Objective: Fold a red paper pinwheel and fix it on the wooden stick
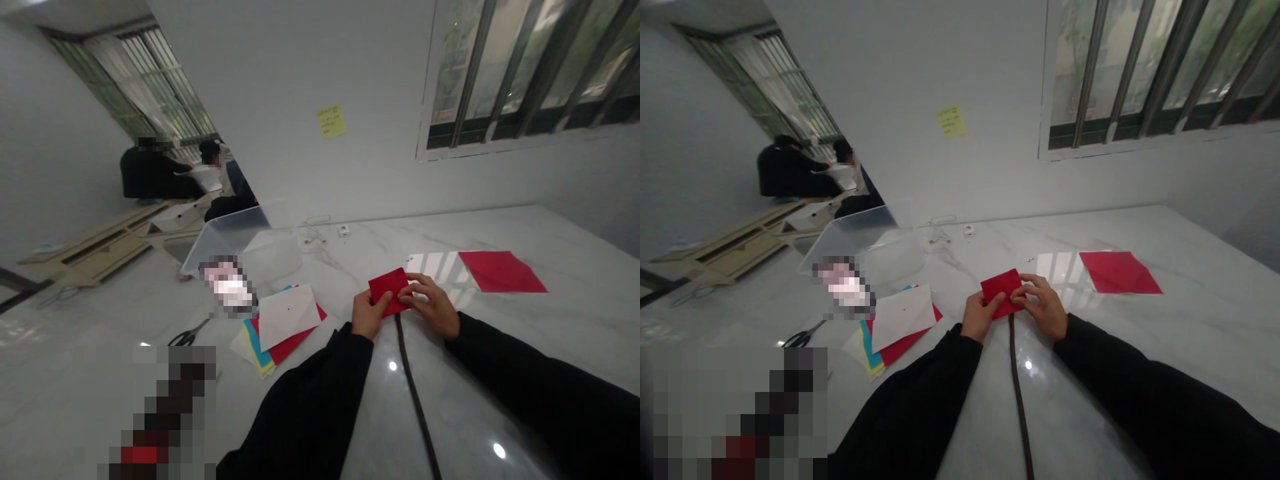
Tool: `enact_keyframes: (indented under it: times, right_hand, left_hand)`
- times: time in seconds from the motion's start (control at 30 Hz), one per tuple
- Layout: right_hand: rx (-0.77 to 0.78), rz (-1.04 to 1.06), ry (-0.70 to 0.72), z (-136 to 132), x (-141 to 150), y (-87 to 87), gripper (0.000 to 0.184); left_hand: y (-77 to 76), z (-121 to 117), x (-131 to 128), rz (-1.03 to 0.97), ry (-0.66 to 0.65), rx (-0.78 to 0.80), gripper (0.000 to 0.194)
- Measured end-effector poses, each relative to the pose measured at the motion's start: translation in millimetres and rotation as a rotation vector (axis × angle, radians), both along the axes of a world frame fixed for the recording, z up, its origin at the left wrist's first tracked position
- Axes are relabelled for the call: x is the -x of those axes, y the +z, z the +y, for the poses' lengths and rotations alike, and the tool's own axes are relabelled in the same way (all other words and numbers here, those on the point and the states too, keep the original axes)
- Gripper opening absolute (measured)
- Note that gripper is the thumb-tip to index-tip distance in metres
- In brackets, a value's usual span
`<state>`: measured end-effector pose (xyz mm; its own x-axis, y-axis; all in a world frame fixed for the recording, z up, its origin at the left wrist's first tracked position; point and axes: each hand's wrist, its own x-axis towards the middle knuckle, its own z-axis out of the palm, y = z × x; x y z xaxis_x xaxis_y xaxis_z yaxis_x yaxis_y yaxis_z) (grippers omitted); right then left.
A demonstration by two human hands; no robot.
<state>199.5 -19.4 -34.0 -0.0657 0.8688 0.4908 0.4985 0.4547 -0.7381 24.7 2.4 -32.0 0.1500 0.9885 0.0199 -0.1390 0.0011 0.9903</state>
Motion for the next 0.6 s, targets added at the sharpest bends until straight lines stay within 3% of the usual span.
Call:
enact_keyframes:
  times: [0.33, 0.6]
  right_hand:
    - [-0.019, -0.009, -0.001, -0.4, 1.7, 3.4, 0.013]
    - [0.01, 0.034, 0.001, 0.3, 0.0, 0.1, 0.017]
  left_hand:
    - [-2.2, 0.8, -0.5, -0.008, -0.031, 0.001, 0.043]
    - [4.3, -3.6, -1.1, -0.005, -0.081, -0.035, 0.043]
